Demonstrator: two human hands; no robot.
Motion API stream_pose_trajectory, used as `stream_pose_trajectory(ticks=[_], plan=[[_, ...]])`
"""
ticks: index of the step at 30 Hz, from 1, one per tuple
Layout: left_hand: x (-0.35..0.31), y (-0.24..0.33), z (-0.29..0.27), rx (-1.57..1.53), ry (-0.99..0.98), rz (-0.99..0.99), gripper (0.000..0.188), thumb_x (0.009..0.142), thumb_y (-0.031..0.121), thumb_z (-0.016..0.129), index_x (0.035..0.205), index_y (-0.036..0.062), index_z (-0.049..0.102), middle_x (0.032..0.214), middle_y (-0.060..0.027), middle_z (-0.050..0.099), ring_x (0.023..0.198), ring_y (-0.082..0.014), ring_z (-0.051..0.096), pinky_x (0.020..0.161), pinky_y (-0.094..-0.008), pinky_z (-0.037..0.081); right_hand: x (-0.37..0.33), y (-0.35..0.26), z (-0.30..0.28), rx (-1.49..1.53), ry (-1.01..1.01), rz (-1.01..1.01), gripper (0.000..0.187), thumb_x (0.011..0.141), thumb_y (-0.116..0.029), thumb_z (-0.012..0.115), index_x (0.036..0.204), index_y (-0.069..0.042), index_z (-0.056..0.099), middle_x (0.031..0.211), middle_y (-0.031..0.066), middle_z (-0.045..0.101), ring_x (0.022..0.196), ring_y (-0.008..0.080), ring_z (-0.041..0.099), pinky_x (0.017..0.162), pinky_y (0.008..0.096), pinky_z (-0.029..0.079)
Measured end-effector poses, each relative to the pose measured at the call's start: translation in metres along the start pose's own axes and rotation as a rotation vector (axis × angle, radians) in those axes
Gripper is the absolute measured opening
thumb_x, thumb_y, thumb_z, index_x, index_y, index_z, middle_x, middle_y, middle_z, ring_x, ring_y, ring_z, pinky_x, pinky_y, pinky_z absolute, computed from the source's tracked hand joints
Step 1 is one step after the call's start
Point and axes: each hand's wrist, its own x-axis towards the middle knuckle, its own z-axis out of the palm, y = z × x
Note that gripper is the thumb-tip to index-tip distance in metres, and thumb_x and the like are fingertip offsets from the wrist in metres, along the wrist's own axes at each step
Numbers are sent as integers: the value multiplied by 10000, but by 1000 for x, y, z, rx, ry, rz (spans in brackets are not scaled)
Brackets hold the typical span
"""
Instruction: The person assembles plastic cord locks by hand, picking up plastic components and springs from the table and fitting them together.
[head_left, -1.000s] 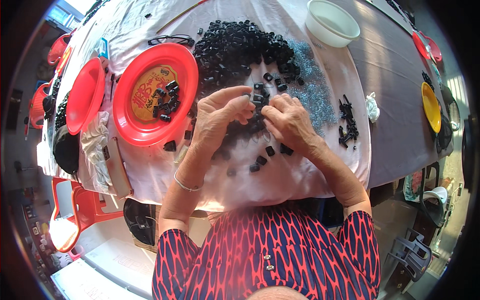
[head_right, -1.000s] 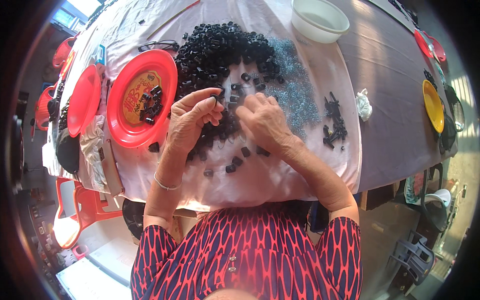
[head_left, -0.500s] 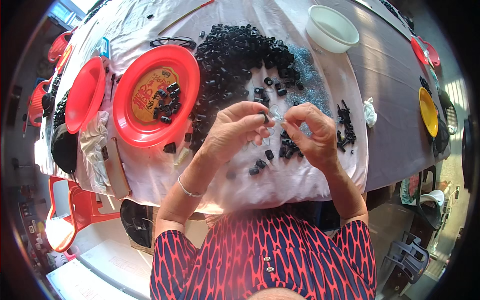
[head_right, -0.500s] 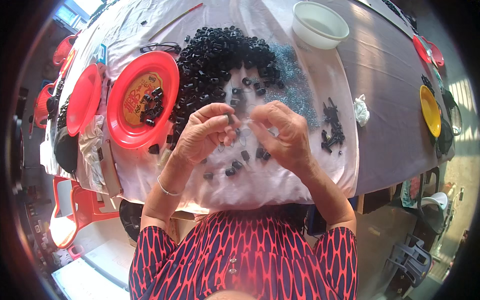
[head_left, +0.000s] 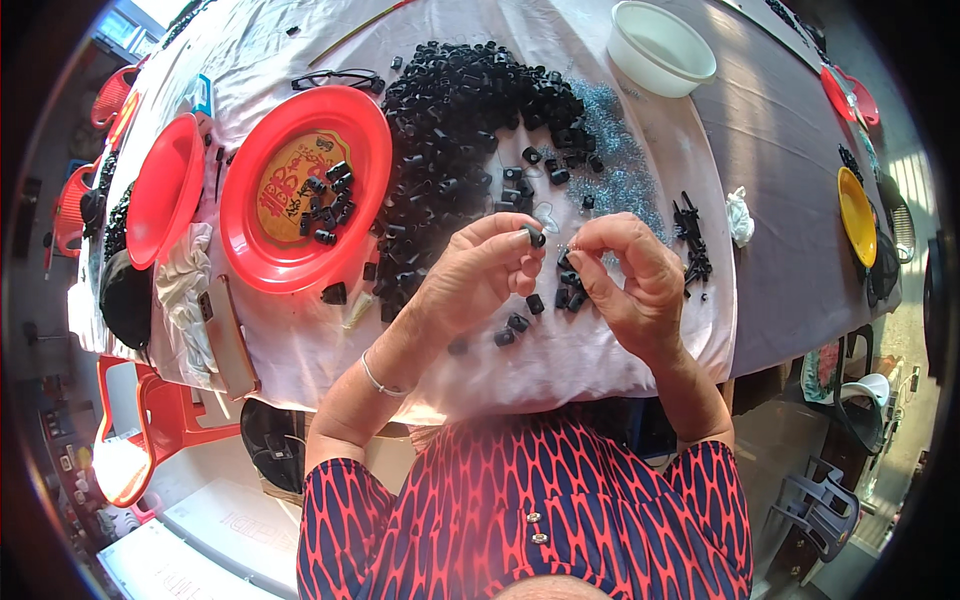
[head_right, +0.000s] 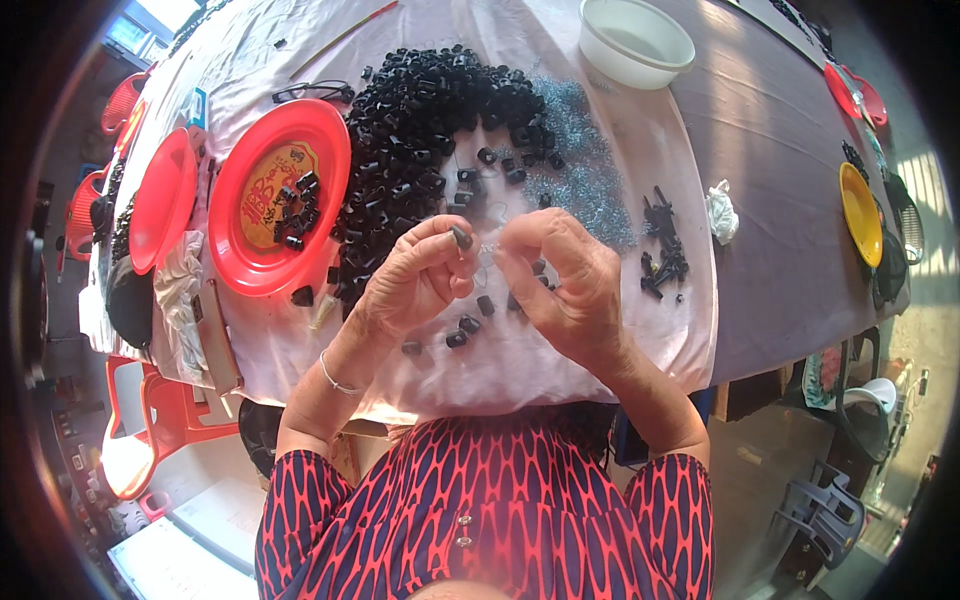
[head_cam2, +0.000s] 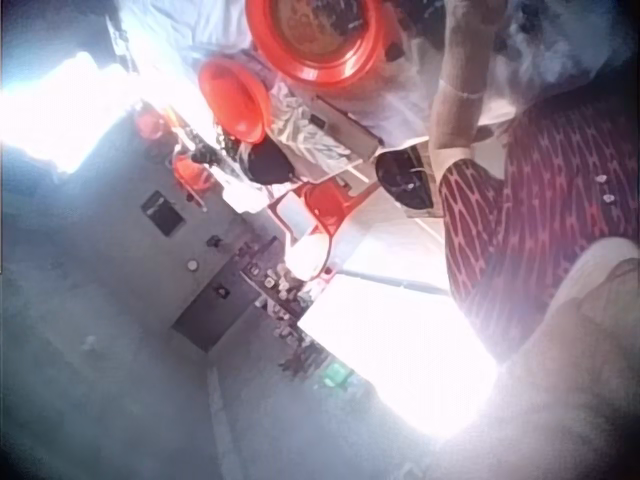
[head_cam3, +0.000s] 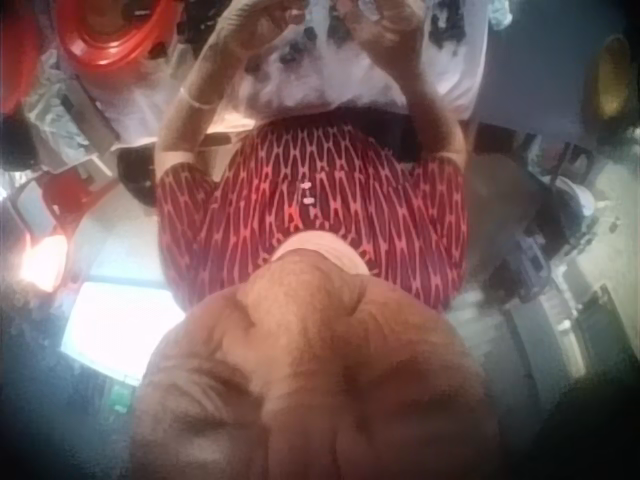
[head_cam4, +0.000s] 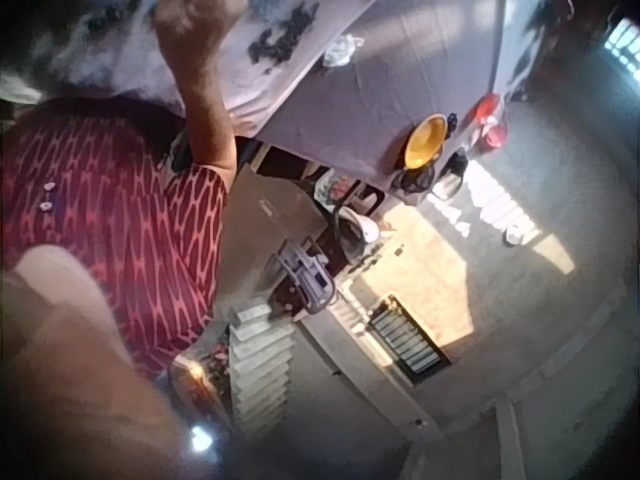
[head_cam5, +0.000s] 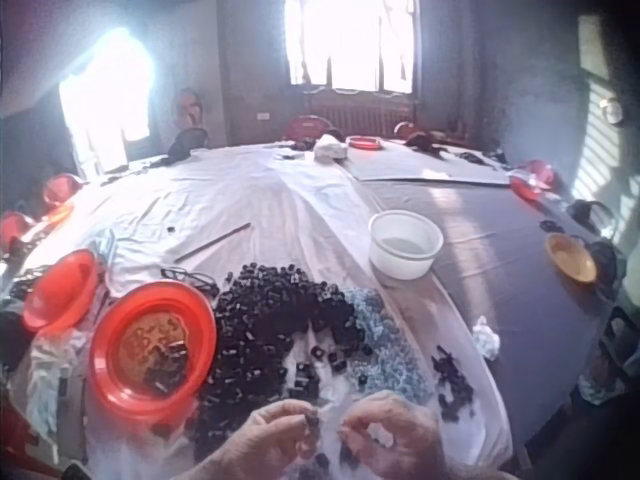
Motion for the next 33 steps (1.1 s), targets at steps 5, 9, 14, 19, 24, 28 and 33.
stream_pose_trajectory(ticks=[5, 9, 14, 19, 24, 28, 33], plan=[[-1, 0, 6, -20, 58, 3, 128, 864, 90, 594, 985, 50, 602, 847, -53, 625, 717, -111, 584, 604, -257, 489, 3, -1, 2, -81, 5, -152, 151, 721, 65, 656, 833, -15, 593, 817, 80, 605, 726, 183, 599, 618, 276, 483], [0, -1, 4, 13, 13, 11, 140, 857, 76, 599, 994, 45, 590, 858, -75, 632, 717, -127, 595, 599, -266, 499, 4, -2, 4, -104, -10, -137, 162, 716, 70, 654, 843, -12, 595, 822, 92, 607, 733, 203, 605, 618, 289, 490], [-1, -4, 5, 90, 7, 73, 165, 838, 44, 620, 996, 38, 572, 869, -100, 640, 713, -147, 612, 605, -268, 508, 3, 0, 5, -252, -35, -226, 205, 701, 82, 646, 885, 1, 608, 857, 119, 609, 772, 252, 614, 634, 314, 502], [0, -6, 7, 180, 27, 96, 157, 824, 17, 630, 962, 26, 557, 883, -113, 642, 751, -177, 646, 619, -274, 526, -1, 1, 5, -266, -50, -214, 257, 706, 76, 646, 950, -1, 619, 880, 123, 609, 787, 255, 611, 648, 318, 501], [-1, -9, 1, 51, -8, 52, 148, 828, 17, 625, 957, 30, 553, 906, -128, 638, 809, -203, 658, 635, -282, 545, 3, 0, 4, -107, -113, -142, 277, 721, 43, 653, 990, -19, 636, 894, 111, 611, 812, 223, 609, 648, 299, 495], [0, -11, 9, 15, -25, 23, 139, 837, 32, 620, 961, 29, 557, 914, -140, 635, 804, -215, 659, 636, -285, 549, 5, -4, -4, -38, -139, -18, 295, 715, 7, 677, 1005, -40, 641, 869, 98, 601, 792, 190, 599, 627, 279, 487], [-3, -16, 7, 70, -61, -77, 145, 831, 79, 642, 943, 16, 574, 889, -137, 645, 772, -195, 656, 639, -277, 544, 0, 0, -17, -65, -308, -44, 286, 698, -10, 700, 975, -33, 634, 814, 83, 586, 701, 189, 582, 576, 276, 476]])
